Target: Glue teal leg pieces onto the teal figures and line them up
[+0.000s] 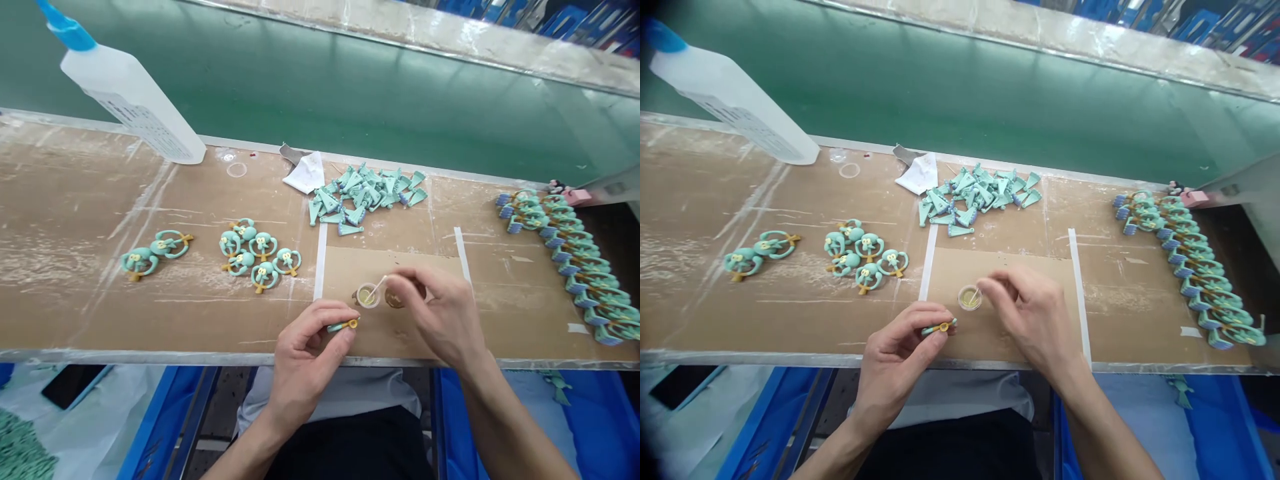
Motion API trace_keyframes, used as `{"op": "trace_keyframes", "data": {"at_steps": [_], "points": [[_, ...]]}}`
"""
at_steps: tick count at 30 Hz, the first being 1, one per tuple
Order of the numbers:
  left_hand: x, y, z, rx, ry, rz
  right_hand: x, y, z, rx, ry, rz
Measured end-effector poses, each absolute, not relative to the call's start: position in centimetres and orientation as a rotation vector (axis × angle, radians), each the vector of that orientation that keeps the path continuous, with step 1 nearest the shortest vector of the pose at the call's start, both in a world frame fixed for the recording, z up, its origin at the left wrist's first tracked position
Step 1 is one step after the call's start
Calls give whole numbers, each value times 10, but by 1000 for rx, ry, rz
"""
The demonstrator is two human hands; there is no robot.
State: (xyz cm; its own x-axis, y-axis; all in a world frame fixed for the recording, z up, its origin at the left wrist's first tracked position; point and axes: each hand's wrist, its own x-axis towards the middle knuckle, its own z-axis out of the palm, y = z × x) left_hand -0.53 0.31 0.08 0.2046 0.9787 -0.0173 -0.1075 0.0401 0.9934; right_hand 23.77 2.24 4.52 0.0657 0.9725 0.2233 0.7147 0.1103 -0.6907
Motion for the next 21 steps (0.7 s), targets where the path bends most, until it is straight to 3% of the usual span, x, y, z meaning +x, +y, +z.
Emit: {"op": "trace_keyframes", "data": {"at_steps": [4,11,17,21], "points": [[-7,5,-3,1205,991,1092,279,75,43,-1720,-1588,226],[-8,7,-6,1237,982,1084,293,164,15,-1652,-1846,233],[-7,5,-6,1235,976,1102,277,180,-6,-1613,-1866,190],[-8,5,-6,1225,973,1100,282,166,5,-1593,-1814,221]]}}
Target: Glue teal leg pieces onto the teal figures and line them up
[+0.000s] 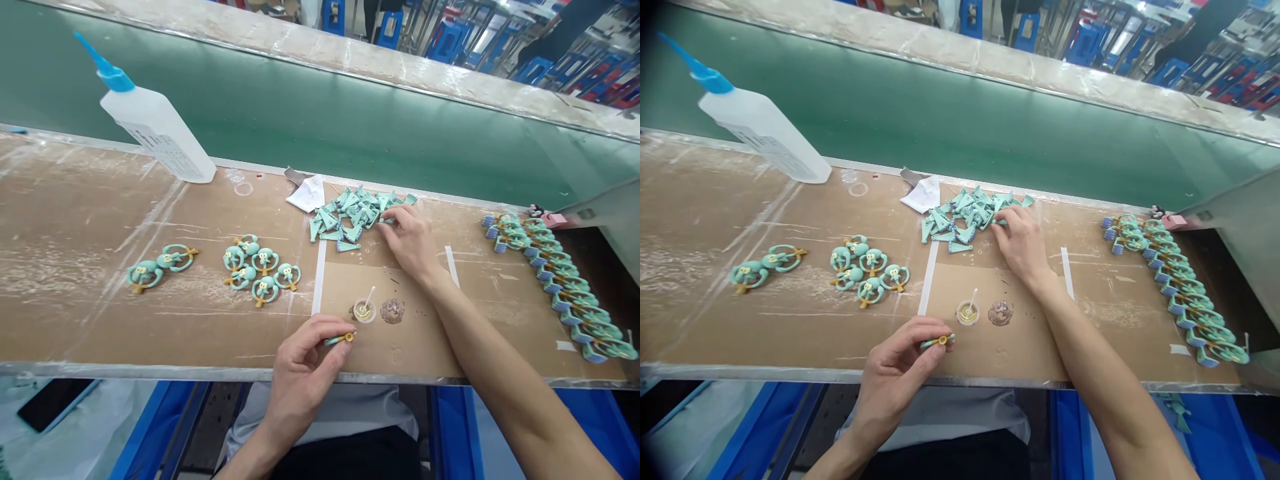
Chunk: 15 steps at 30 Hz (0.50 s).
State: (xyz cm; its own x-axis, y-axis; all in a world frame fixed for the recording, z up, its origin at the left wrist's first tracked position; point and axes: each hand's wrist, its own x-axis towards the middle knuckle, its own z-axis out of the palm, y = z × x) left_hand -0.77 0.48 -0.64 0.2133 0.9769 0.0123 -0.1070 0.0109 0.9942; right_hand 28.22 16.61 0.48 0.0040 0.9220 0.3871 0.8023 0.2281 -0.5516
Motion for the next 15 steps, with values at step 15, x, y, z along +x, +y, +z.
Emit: {"op": "trace_keyframes", "data": {"at_steps": [15], "points": [[-2,0,3,1085,1000,1136,273,37,9,-1634,-1276,741]]}}
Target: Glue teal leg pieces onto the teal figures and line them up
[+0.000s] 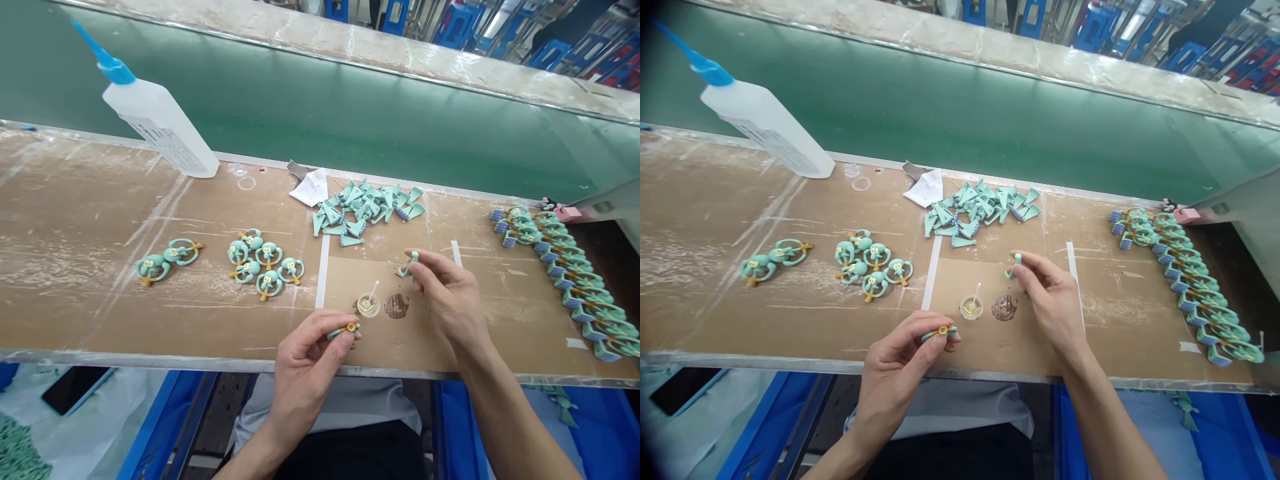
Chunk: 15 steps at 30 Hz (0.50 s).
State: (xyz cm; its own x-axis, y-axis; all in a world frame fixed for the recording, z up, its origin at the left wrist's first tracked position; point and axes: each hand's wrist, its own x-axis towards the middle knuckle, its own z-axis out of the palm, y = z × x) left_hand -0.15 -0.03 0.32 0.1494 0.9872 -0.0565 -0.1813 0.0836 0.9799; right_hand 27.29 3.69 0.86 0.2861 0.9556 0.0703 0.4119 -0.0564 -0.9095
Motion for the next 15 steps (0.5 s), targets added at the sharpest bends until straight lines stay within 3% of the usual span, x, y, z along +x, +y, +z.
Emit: {"op": "trace_keyframes", "data": {"at_steps": [7,15], "points": [[3,-1,9,1235,1024,1212,210,-32,39,-1241,-777,1494],[5,-2,13,1255,1010,1213,193,-40,33,-1210,-652,1614]]}}
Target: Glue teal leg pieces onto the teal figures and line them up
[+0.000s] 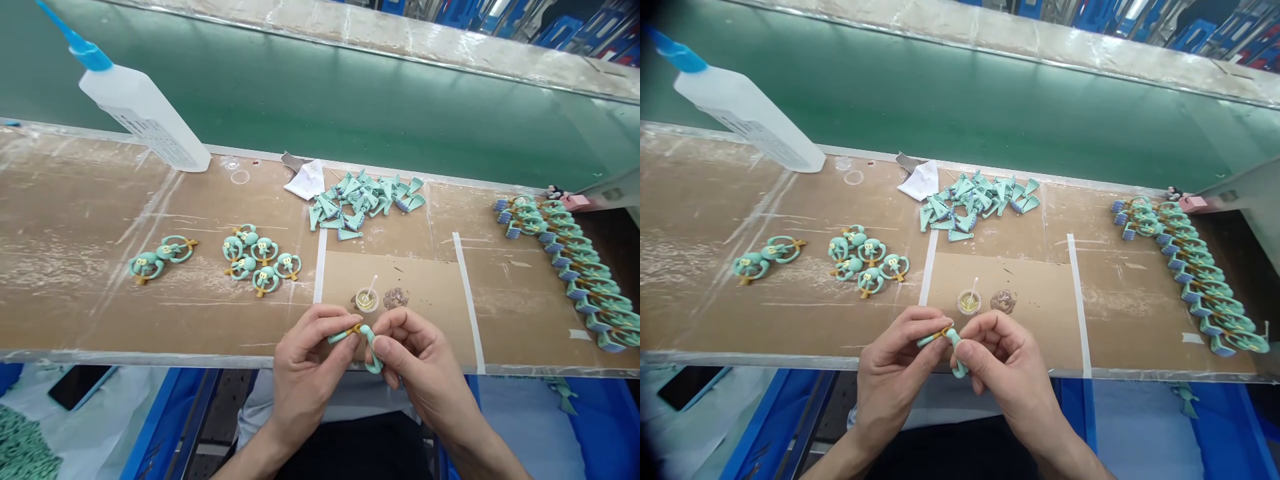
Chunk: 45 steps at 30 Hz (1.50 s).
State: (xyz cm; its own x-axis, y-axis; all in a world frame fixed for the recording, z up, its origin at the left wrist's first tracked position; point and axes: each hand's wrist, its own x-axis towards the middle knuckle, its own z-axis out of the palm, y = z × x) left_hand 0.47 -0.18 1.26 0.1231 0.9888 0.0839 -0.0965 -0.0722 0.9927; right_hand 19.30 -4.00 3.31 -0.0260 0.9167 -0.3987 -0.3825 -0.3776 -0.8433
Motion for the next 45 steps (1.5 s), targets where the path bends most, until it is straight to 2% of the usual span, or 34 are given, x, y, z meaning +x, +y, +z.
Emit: {"op": "trace_keyframes", "data": {"at_steps": [8,20,30,35,41,45], "points": [[1,-3,12,1422,1022,1226,188,-38,38,-1210,-614,1664],[-9,-9,36,1851,989,1190,184,-41,42,-995,-417,1872],[-12,-10,49,1919,987,1201,176,-42,42,-915,-379,1895],[-19,-5,41,1795,975,1138,171,-42,38,-948,-407,1852],[-22,0,36,1426,1006,1083,164,-53,45,-1187,-597,1716],[-15,4,35,924,913,1014,165,-61,59,-1310,-882,1614]]}}
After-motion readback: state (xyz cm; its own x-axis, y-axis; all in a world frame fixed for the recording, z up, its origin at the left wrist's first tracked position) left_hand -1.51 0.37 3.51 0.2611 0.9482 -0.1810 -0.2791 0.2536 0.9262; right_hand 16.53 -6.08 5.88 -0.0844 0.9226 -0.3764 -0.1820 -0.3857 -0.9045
